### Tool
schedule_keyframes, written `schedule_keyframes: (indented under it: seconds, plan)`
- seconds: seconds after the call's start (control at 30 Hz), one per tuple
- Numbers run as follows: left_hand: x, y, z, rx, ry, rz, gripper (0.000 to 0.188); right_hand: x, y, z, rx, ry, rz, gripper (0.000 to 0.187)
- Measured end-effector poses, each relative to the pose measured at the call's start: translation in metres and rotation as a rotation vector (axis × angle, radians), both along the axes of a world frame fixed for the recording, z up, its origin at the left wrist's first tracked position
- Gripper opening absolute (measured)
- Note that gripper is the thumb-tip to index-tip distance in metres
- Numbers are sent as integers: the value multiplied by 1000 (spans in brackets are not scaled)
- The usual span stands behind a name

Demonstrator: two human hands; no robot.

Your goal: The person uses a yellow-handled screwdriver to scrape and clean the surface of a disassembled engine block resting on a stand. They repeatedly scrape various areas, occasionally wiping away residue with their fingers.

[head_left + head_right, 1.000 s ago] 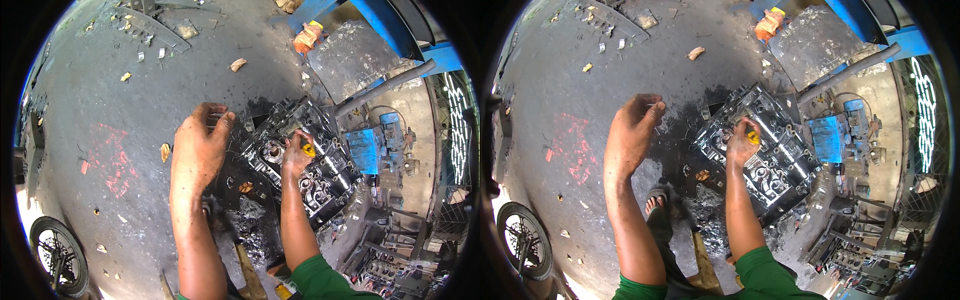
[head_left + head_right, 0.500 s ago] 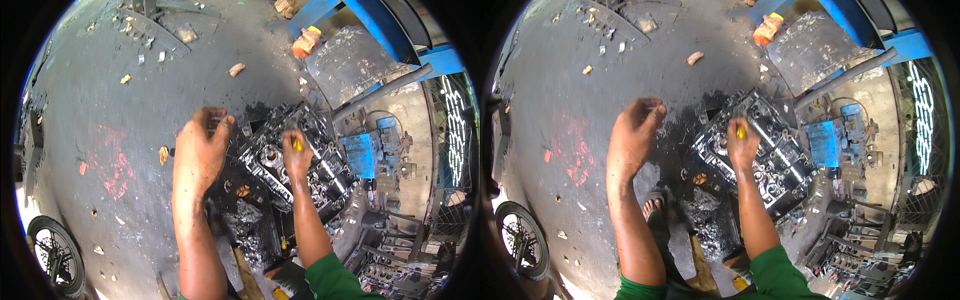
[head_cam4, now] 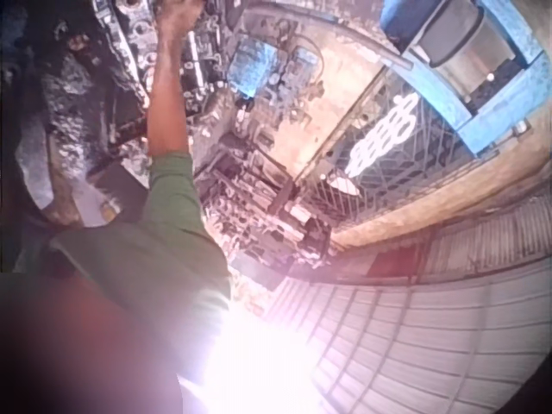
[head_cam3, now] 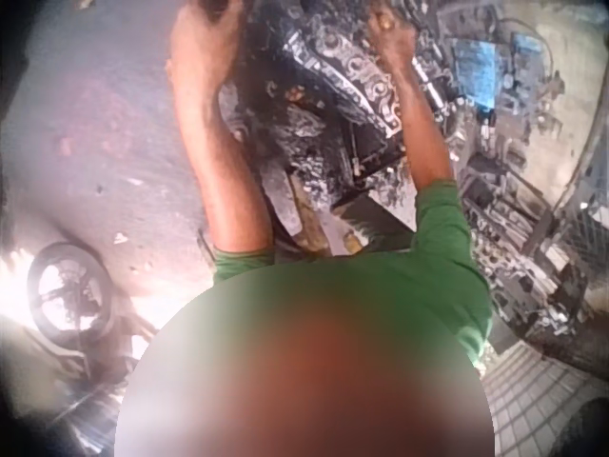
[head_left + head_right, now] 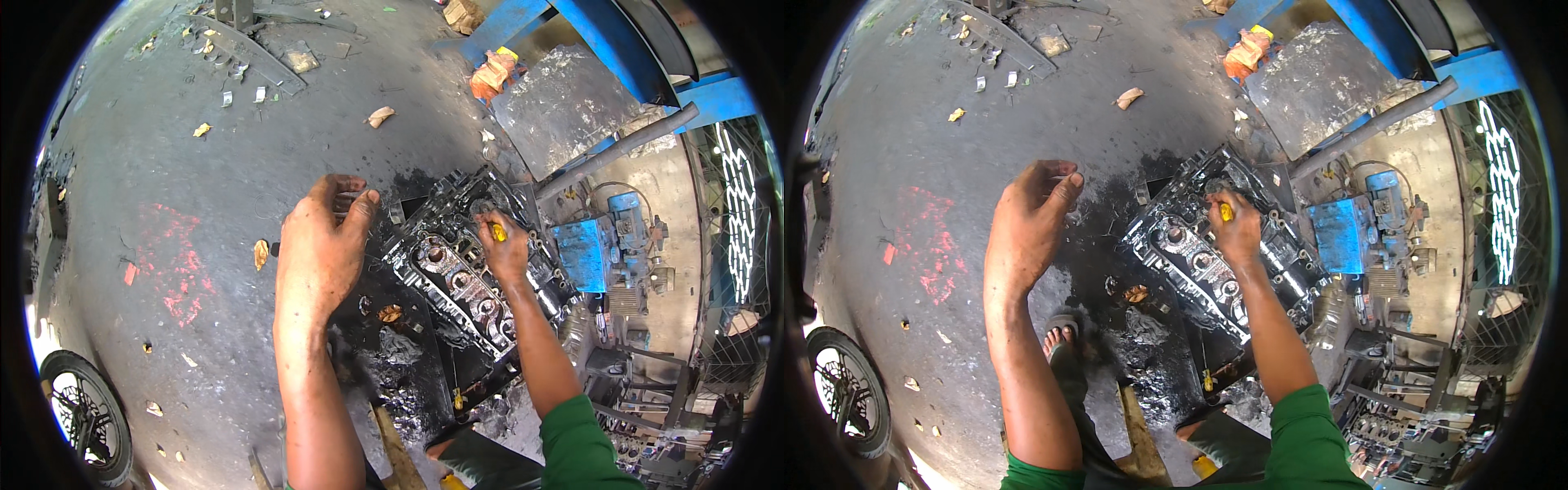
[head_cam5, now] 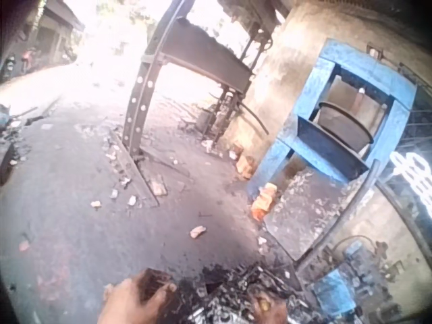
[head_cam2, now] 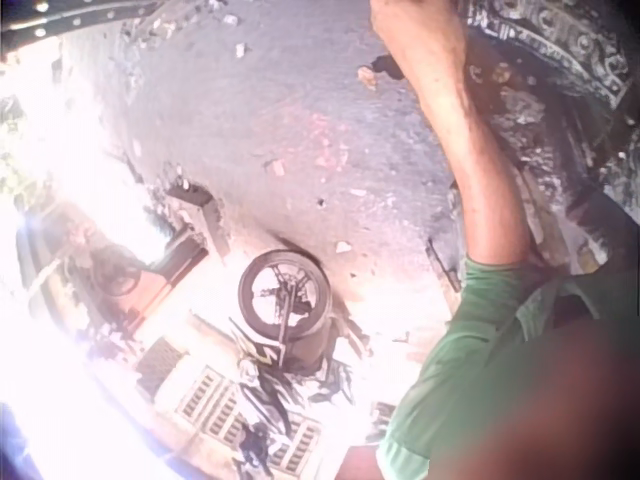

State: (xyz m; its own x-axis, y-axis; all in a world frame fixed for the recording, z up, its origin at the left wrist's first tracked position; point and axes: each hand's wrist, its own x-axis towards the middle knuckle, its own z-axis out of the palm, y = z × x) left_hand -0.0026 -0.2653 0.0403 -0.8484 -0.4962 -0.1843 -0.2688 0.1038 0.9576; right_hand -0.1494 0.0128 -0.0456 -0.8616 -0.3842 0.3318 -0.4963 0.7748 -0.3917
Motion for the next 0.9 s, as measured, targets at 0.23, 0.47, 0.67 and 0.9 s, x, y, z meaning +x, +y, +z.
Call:
schedule_keyframes:
  seconds: [0.23, 0.47, 0.67, 0.9]
  plan:
    - [-3, 15, 2, -27, 4, -30, 38, -11, 7, 1, -28, 42, 101, 8]
    - [0, 14, 6, -72, -35, -11, 38, 1, 36, 4, 440, 11, 164, 30]
    - [-3, 17, -1, -70, -5, -69, 38, -1, 12, -11, 552, 108, 107, 26]
    - [-1, 5, -2, -14, 19, -12, 37, 5, 35, 22, 239, -161, -68, 5]
